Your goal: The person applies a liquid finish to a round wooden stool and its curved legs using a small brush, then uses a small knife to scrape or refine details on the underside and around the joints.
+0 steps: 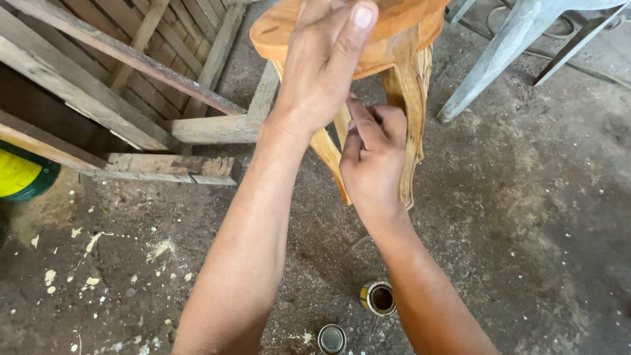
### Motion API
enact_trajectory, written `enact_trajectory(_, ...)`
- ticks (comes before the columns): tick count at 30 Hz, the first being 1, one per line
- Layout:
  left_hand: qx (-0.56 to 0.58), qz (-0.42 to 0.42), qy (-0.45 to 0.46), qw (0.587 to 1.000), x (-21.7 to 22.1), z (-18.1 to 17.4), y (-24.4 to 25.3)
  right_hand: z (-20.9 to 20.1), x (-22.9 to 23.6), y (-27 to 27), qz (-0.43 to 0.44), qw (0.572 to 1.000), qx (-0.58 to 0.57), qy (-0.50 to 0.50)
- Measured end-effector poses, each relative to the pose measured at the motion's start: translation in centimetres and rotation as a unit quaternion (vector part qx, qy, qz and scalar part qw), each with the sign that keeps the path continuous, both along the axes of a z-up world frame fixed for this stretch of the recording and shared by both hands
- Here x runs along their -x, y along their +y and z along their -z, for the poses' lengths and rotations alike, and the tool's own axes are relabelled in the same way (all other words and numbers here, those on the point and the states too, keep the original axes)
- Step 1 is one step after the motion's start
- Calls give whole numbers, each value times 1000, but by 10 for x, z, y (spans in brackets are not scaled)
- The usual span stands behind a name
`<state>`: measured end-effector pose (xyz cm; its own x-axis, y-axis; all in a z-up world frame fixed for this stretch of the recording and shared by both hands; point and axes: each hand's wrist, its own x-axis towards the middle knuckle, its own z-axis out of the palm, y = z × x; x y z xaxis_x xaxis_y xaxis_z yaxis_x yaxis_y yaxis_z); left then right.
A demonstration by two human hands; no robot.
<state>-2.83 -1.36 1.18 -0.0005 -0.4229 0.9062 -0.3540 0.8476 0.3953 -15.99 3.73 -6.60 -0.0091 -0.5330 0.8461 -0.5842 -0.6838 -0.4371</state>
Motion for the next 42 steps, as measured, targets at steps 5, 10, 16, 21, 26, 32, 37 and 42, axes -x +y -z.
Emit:
enact_trajectory(5,-79,-18,-7,997,2,6,-3,11,21,-10,25,1000,-1,-12)
enact_trajectory(10,-54,-26,-10,998,-9,9,-3,-12,74,-25,25,981,90,173)
enact_trajectory(16,-36,-42,3,998,-18,7,-6,-61,109,-32,-16,941,103,323)
enact_trajectory(21,-27,-39,-5,999,-17,7,-6,-87,95,-27,-12,917,183,354)
enact_trajectory(26,-22,-22,-8,999,-15,12,-8,-90,108,-22,-22,905,189,379)
enact_trajectory(32,-76,-17,0,997,-11,6,0,-52,143,-12,-84,913,130,378)
enact_trajectory(37,-98,-72,-62,991,-17,11,12,-11,165,24,-131,900,51,412)
enact_trajectory(42,-126,-73,-79,986,-39,33,27,51,192,65,-191,785,-198,555)
